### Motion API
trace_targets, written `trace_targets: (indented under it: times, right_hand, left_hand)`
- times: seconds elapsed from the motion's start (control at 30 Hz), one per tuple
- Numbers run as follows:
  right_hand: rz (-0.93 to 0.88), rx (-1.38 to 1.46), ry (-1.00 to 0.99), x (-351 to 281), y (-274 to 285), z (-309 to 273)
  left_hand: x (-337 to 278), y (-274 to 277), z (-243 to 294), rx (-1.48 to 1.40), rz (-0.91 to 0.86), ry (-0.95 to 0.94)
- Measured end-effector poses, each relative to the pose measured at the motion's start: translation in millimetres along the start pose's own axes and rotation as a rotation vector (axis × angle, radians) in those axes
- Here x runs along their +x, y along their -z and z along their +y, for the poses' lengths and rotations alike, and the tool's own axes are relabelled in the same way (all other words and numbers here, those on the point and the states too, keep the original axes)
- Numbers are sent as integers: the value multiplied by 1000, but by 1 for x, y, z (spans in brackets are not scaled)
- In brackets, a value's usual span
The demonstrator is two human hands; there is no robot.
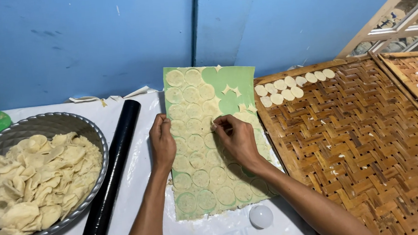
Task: Peeling off small circular dough pieces from a sheet and arranging them on a tray for drying.
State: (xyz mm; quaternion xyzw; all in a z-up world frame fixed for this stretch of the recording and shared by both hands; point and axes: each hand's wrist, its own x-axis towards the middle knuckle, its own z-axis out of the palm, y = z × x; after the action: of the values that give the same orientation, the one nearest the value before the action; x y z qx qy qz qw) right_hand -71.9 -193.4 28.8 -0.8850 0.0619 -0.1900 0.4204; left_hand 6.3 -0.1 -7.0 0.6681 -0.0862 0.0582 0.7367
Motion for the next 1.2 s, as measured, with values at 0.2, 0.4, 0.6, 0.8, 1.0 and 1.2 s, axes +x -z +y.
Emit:
trace_targets:
  times: [0.2, 0.4, 0.6, 0.8, 1.0, 1.2]
  right_hand:
    - [35, 89, -52, 1, 18, -22]
    - [37, 102, -82, 5, 29, 27]
    - [75, 140, -73, -7, 60, 41]
    - [129, 412, -136, -4, 101, 52]
    - [180, 410, -149, -2, 133, 75]
    - [199, 145, -63, -13, 134, 67]
  left_hand:
    - [-2, 2, 6, 9, -4, 16]
    - [6, 3, -12, 26, 1, 27]
    - [7, 5, -18, 24, 11, 46]
    - [8, 7, -23, 19, 6, 47]
    - [10, 8, -26, 36, 4, 38]
    - [10, 10, -29, 57, 9, 34]
